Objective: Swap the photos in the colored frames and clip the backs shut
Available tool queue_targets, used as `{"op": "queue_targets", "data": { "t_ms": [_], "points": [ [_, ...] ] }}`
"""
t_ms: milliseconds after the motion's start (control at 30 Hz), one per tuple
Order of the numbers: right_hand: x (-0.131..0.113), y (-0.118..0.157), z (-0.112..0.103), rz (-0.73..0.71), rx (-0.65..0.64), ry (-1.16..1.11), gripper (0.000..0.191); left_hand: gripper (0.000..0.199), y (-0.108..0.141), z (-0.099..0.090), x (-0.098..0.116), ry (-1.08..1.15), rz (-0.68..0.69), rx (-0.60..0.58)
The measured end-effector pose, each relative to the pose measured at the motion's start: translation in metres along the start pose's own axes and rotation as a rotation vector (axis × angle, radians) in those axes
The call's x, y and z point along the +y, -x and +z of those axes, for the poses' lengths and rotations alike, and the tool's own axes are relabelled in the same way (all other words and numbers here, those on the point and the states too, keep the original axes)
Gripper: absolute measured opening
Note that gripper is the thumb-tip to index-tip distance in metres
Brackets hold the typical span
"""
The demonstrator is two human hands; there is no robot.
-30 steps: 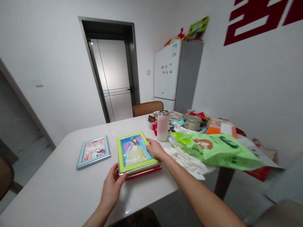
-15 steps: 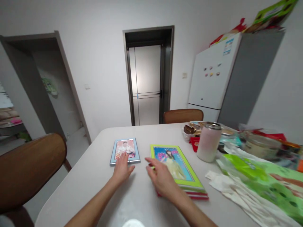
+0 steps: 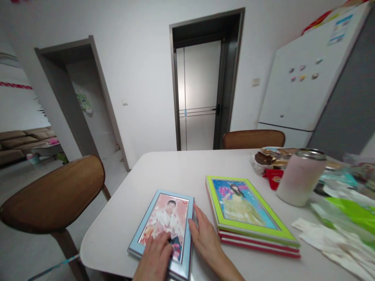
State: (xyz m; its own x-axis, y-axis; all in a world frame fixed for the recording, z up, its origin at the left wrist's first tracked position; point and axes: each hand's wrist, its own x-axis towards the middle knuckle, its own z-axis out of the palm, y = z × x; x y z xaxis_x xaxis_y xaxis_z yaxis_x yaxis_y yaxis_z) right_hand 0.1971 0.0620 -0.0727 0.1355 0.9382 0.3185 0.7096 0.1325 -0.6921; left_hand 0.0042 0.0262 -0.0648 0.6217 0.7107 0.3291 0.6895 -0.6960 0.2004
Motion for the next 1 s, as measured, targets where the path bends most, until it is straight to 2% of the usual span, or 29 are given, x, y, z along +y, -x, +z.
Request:
{"op": "queue_targets", "data": {
  "t_ms": [100, 167, 200, 267, 367, 433, 467, 533, 633, 700, 800, 900, 1000],
  "points": [
    [-0.007, 0.008, 0.001, 0.020, -0.006, -0.113, 0.050, 0.022, 0.007, 0.012, 0.007, 0.036, 0.186, 0.065],
    [-0.014, 0.012, -0.003, 0.050, 0.010, -0.196, 0.051, 0.026, 0.005, 0.005, 0.012, 0.126, 0.217, 0.112],
    [-0.018, 0.013, -0.006, 0.066, 0.029, -0.240, 0.052, 0.030, 0.004, -0.003, 0.016, 0.196, 0.190, 0.157],
    [-0.029, 0.015, -0.012, 0.083, 0.053, -0.322, 0.053, 0.036, -0.001, -0.025, 0.022, 0.384, 0.047, 0.299],
    [-0.050, 0.015, -0.011, 0.032, -0.016, -0.391, 0.053, 0.040, -0.006, -0.057, 0.027, 0.704, -0.309, 0.574],
    [-0.062, 0.015, -0.003, -0.059, -0.097, -0.360, 0.052, 0.043, -0.005, -0.068, 0.026, 0.853, -0.475, 0.688],
    [-0.065, 0.016, 0.001, -0.112, -0.133, -0.323, 0.051, 0.045, -0.004, -0.070, 0.024, 0.908, -0.529, 0.706],
    [-0.068, 0.017, 0.011, -0.199, -0.187, -0.225, 0.049, 0.050, 0.003, -0.067, 0.018, 1.005, -0.596, 0.684],
    [-0.065, 0.021, 0.017, -0.259, -0.232, -0.066, 0.045, 0.057, 0.019, -0.053, 0.006, 1.078, -0.652, 0.618],
    [-0.061, 0.024, 0.016, -0.284, -0.251, 0.022, 0.044, 0.059, 0.032, -0.041, -0.002, 0.960, -0.691, 0.572],
    [-0.057, 0.028, 0.010, -0.337, -0.287, 0.122, 0.043, 0.057, 0.048, -0.025, -0.012, 0.697, -0.697, 0.438],
    [-0.056, 0.030, 0.004, -0.368, -0.332, 0.193, 0.041, 0.054, 0.057, -0.011, -0.018, 0.517, -0.610, 0.298],
    [-0.059, 0.029, 0.001, -0.373, -0.355, 0.224, 0.038, 0.053, 0.059, -0.005, -0.020, 0.366, -0.483, 0.237]
  ]
}}
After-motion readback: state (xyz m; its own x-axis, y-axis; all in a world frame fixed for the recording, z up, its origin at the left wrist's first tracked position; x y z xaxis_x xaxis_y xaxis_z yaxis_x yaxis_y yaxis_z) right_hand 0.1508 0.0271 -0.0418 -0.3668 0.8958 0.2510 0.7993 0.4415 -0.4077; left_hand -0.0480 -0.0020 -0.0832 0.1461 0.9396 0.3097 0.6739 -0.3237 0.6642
